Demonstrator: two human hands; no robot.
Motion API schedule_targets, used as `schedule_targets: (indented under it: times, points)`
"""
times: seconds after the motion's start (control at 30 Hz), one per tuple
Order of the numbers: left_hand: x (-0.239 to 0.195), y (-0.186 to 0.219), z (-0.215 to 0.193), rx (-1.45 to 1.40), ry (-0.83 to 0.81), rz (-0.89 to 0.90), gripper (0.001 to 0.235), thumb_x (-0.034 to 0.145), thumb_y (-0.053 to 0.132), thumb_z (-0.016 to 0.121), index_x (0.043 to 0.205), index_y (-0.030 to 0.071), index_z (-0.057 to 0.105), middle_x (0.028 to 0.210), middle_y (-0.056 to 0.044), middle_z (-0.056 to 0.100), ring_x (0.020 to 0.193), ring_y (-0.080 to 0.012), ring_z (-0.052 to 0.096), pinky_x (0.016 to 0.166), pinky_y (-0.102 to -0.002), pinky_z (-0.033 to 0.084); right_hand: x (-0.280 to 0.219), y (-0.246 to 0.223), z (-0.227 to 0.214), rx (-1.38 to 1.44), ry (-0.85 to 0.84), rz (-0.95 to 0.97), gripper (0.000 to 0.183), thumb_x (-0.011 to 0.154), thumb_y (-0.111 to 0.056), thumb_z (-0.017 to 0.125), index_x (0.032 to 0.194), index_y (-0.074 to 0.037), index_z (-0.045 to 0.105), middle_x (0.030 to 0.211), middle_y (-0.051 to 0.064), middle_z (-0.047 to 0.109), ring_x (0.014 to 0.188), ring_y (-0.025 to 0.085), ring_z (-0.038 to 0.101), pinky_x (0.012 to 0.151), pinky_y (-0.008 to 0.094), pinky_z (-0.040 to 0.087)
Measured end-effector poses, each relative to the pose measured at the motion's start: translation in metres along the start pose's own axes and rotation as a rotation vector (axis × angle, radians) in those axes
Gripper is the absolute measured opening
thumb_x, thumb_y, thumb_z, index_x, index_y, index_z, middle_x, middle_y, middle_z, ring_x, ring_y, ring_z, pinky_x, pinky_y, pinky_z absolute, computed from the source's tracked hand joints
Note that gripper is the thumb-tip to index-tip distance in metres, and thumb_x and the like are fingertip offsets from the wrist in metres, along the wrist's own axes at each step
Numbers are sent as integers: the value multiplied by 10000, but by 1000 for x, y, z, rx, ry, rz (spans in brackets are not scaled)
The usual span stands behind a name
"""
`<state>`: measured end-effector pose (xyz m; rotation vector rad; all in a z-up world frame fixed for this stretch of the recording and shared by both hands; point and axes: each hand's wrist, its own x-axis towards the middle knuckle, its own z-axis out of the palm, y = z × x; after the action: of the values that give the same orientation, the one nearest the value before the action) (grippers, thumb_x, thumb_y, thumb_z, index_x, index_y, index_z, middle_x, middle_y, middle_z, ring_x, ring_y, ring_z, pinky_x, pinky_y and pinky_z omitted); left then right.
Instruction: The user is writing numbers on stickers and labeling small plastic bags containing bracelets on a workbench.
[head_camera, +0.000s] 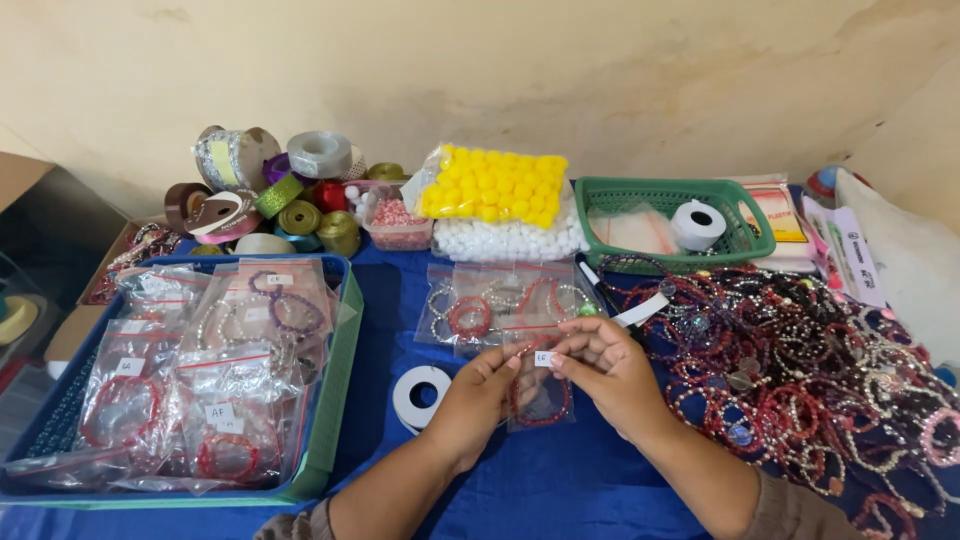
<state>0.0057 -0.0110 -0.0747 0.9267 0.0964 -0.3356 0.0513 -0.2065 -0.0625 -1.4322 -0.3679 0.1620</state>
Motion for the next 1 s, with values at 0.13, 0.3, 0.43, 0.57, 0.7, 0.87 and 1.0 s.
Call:
schedule_targets:
  times: [0.13,0.3,0.43,0.57,0.7,0.87,1.0]
  points:
    - [-3,1,1,6,-30,4,360,1055,193,454,1365,50,569,1247,-70,700,1150,-157,685,981,-309,549,0,3,0,-5,-3,-3,373,883,51,710,1232,-4,591,954,87,725,845,134,693,783,276,567]
    - [-5,2,4,49,-12,-14,373,1049,212,465,1372,67,581,1218,-48,709,1097,-117,693,962,-299,553,0,4,0,-35,-11,-26,389,877,54,719,1238,-11,590,954,75,725,863,118,695,782,259,560]
    - [-7,3,5,61,3,-27,373,1049,225,472,1374,79,584,1196,-35,710,1060,-100,686,947,-287,553,-1,2,1,-51,-5,-27,395,873,48,723,1241,-15,593,952,71,730,860,113,700,779,255,561]
    - [-7,-6,2,142,0,17,375,1068,230,507,1396,81,613,1076,-4,679,911,-48,614,833,-232,509,-2,3,1,-114,-7,-47,400,876,39,731,1247,-15,590,951,61,722,854,100,689,757,237,545]
    - [-13,-2,12,166,-9,70,374,1048,211,515,1384,77,614,1022,20,697,796,-29,571,732,-214,463,-3,1,4,-133,-6,-90,400,873,52,733,1240,-8,583,958,60,723,890,100,703,799,235,564]
    - [-17,-4,16,200,-50,173,386,1057,166,497,1414,44,581,1129,-2,688,960,-45,613,857,-225,501,-4,0,6,-162,2,-133,406,861,70,741,1227,-3,580,965,65,727,909,106,717,822,244,576]
    - [-14,-10,14,231,-36,188,380,1053,138,487,1404,12,566,1212,-38,689,1080,-81,630,936,-255,512,-5,-3,7,-205,9,-149,408,854,70,745,1222,-4,587,971,64,721,918,106,722,831,243,583]
